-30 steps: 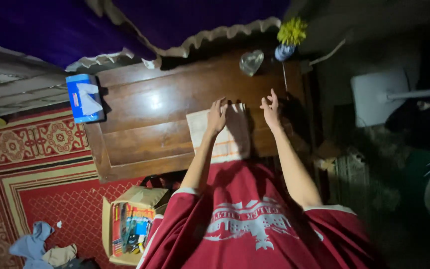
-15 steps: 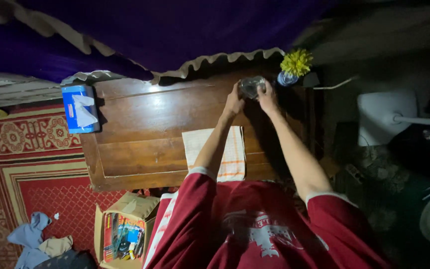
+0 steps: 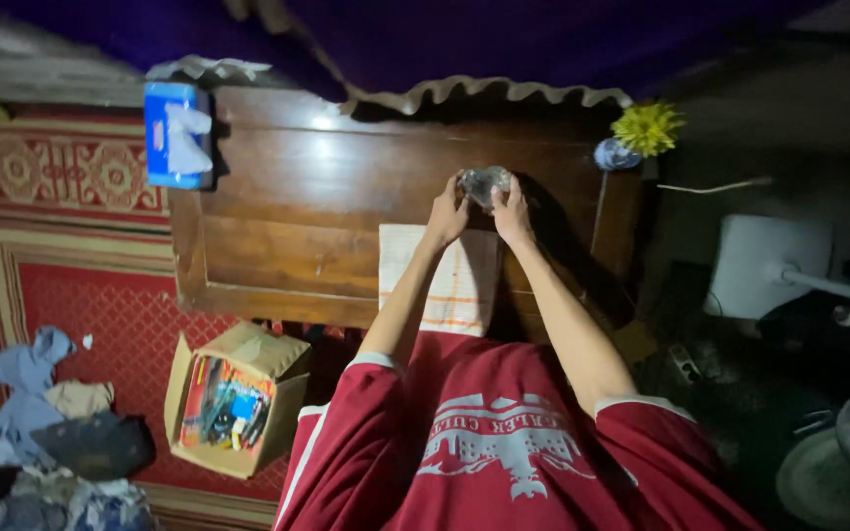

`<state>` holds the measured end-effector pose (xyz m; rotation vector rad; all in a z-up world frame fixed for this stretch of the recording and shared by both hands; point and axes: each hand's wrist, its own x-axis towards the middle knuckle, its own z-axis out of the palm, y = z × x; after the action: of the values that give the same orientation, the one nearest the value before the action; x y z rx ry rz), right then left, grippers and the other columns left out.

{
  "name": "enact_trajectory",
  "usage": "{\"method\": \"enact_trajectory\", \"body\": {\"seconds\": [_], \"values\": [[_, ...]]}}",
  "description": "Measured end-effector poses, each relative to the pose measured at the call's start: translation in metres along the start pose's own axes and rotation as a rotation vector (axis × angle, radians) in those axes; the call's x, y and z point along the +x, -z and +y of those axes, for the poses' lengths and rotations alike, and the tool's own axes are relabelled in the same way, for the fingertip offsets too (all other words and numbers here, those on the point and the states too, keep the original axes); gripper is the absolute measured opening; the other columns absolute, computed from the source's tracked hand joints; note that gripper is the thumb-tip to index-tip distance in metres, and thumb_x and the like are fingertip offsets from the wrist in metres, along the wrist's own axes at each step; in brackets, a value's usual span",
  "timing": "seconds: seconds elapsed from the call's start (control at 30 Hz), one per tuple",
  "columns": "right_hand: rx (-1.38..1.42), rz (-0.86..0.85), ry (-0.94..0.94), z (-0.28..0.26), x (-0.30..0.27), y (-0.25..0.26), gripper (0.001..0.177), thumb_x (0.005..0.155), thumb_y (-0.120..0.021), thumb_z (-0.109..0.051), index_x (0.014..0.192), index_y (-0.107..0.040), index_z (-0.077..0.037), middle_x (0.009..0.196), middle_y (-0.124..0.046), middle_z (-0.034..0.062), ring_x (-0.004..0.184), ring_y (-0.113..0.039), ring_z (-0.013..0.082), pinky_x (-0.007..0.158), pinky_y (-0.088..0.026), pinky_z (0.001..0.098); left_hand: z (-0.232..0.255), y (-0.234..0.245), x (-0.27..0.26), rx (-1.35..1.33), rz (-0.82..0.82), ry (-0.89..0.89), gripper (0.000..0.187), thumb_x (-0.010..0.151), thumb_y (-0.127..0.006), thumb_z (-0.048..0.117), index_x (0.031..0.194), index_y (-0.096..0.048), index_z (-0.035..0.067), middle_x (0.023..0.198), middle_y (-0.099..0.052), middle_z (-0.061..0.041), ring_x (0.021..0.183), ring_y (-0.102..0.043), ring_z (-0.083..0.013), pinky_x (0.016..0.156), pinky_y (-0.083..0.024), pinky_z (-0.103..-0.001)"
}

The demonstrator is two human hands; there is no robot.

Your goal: The person is tidying various objects by moving them between a wooden table and a cardboard box, and then smoothing out a cloth on the table.

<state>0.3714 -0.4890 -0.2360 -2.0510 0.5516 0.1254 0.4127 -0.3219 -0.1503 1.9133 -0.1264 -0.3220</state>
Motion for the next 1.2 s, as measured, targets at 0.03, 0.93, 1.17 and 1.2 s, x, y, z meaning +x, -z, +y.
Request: {"method": "enact_trajectory", "body": {"seconds": [0.03, 0.93, 1.17, 1.2], "values": [[-0.003, -0.014, 0.009, -0.010, -0.004, -0.002, 0.065, 0.105, -0.059, -0.040, 0.155, -0.038, -0.004, 0.143, -0.055, 0.0299, 0.129, -0.057, 0.0430, 0.106, -0.048, 0.0479, 0.000, 0.007, -0.005, 0.000, 0.016, 0.005, 0.052, 0.098, -0.059, 0.005, 0.147, -0.043, 0.000, 0.130, -0.067, -0.028, 0.122, -0.065, -0.0429, 0.101, -0.053, -0.043], [0.473, -0.592, 0.300, -0.150, -0.164, -0.168, 0.045, 0.106, -0.066, -0.009, 0.143, -0.040, -0.005, 0.129, -0.057, 0.0159, 0.105, -0.065, 0.0168, 0.073, -0.064, 0.0313, -0.069, 0.206, -0.227, -0.426, 0.505, 0.170, 0.044, 0.102, -0.063, 0.017, 0.141, -0.049, 0.005, 0.129, -0.067, -0.017, 0.121, -0.063, -0.0236, 0.104, -0.048, -0.036], [0.440, -0.863, 0.112, -0.175, -0.210, -0.203, 0.058, 0.099, -0.071, -0.018, 0.146, -0.037, -0.008, 0.122, -0.065, 0.0120, 0.074, -0.064, 0.0117, 0.061, -0.056, 0.0270, -0.126, 0.206, -0.292, -0.632, 0.797, 0.053, 0.039, 0.103, -0.064, 0.020, 0.137, -0.052, 0.006, 0.129, -0.064, -0.010, 0.119, -0.060, -0.0189, 0.101, -0.050, -0.035], [0.415, -0.918, 0.082, -0.179, -0.217, -0.206, 0.064, 0.098, -0.072, -0.019, 0.149, -0.036, -0.010, 0.119, -0.066, 0.0105, 0.066, -0.058, 0.0098, 0.058, -0.053, 0.0250, -0.131, 0.207, -0.300, -0.715, 0.840, 0.028, 0.038, 0.104, -0.064, 0.023, 0.136, -0.052, 0.008, 0.129, -0.065, -0.008, 0.117, -0.061, -0.0170, 0.099, -0.051, -0.032]]}}
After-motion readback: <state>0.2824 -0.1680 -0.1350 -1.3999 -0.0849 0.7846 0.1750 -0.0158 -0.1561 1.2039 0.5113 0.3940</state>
